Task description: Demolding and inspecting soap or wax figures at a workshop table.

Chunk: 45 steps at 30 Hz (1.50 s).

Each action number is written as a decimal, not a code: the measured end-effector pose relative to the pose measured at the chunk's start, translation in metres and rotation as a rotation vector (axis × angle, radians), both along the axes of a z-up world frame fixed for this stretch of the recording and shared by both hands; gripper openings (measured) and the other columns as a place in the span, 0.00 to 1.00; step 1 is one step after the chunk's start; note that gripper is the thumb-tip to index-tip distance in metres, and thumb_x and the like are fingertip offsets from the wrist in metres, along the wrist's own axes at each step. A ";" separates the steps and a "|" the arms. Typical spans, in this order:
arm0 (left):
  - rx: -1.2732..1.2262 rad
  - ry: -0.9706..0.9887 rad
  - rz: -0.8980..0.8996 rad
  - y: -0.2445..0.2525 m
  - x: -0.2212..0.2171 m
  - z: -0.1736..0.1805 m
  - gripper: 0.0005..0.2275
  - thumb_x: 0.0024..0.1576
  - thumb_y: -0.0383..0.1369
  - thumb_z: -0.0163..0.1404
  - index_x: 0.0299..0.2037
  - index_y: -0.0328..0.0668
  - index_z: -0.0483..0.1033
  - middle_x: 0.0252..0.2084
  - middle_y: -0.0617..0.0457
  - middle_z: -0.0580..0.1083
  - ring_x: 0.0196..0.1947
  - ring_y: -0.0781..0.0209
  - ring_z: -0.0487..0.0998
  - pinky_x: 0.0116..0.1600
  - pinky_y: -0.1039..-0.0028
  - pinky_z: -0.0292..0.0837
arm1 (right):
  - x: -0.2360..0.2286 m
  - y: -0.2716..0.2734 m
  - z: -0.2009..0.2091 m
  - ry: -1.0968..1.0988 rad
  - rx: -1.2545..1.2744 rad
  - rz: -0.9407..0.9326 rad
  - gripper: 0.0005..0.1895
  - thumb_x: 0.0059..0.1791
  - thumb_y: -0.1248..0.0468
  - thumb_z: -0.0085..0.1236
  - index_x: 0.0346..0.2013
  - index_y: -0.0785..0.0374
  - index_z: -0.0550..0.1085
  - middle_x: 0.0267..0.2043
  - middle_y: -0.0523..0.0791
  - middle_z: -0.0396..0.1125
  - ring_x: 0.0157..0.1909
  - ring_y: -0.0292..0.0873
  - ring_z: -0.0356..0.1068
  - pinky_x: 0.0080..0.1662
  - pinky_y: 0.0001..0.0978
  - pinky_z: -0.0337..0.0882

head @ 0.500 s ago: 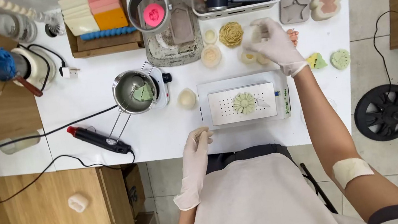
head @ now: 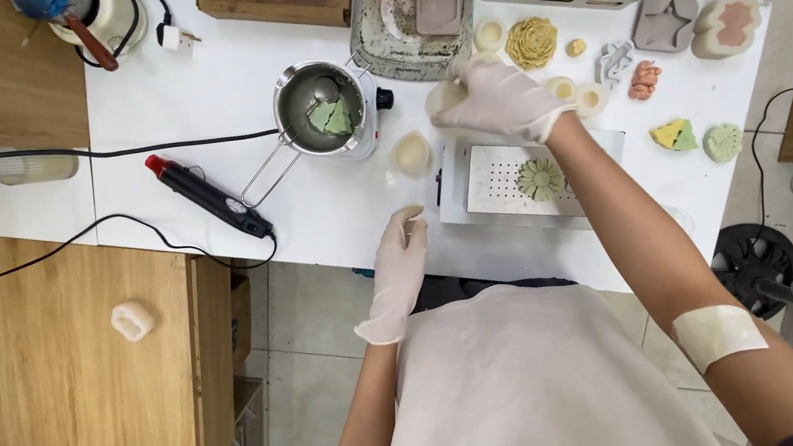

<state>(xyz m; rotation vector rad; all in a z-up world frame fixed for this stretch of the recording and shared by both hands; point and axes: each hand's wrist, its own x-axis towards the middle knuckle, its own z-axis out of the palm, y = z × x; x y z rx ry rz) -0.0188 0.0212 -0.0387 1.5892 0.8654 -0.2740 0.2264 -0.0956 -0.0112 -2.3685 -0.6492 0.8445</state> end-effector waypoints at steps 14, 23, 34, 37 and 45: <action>0.139 -0.012 -0.226 0.029 0.005 -0.019 0.19 0.61 0.36 0.46 0.63 0.44 0.71 0.49 0.43 0.79 0.45 0.54 0.80 0.53 0.69 0.72 | 0.002 0.078 -0.204 -0.186 -0.344 -0.093 0.40 0.44 0.37 0.60 0.51 0.72 0.73 0.53 0.61 0.69 0.55 0.58 0.70 0.57 0.46 0.67; 0.125 -0.172 -0.345 0.027 0.032 -0.012 0.20 0.60 0.35 0.51 0.63 0.40 0.70 0.55 0.44 0.77 0.53 0.54 0.79 0.58 0.68 0.71 | -0.015 -0.055 -0.006 0.048 0.356 -0.377 0.32 0.50 0.45 0.57 0.63 0.59 0.70 0.61 0.49 0.70 0.59 0.47 0.71 0.59 0.35 0.70; 0.593 -0.633 -0.749 -0.027 0.070 0.000 0.31 0.51 0.35 0.63 0.65 0.36 0.66 0.62 0.42 0.67 0.62 0.42 0.67 0.65 0.57 0.63 | -0.143 -0.130 -0.009 -0.364 -0.146 -0.298 0.53 0.29 0.41 0.74 0.65 0.52 0.67 0.72 0.51 0.53 0.73 0.56 0.48 0.68 0.60 0.44; 0.603 -0.656 -0.740 -0.023 0.062 -0.001 0.30 0.52 0.35 0.62 0.65 0.37 0.66 0.62 0.43 0.68 0.61 0.42 0.68 0.65 0.57 0.64 | -0.153 -0.127 -0.023 -0.474 -0.046 -0.374 0.47 0.36 0.41 0.71 0.67 0.51 0.68 0.74 0.50 0.53 0.76 0.55 0.49 0.71 0.61 0.45; 0.570 -0.610 -0.730 -0.009 0.047 0.002 0.27 0.55 0.33 0.60 0.64 0.37 0.66 0.60 0.42 0.69 0.61 0.41 0.68 0.64 0.57 0.65 | -0.155 -0.116 -0.028 -0.627 -0.043 -0.406 0.36 0.37 0.44 0.73 0.56 0.51 0.74 0.70 0.45 0.60 0.73 0.47 0.55 0.73 0.59 0.44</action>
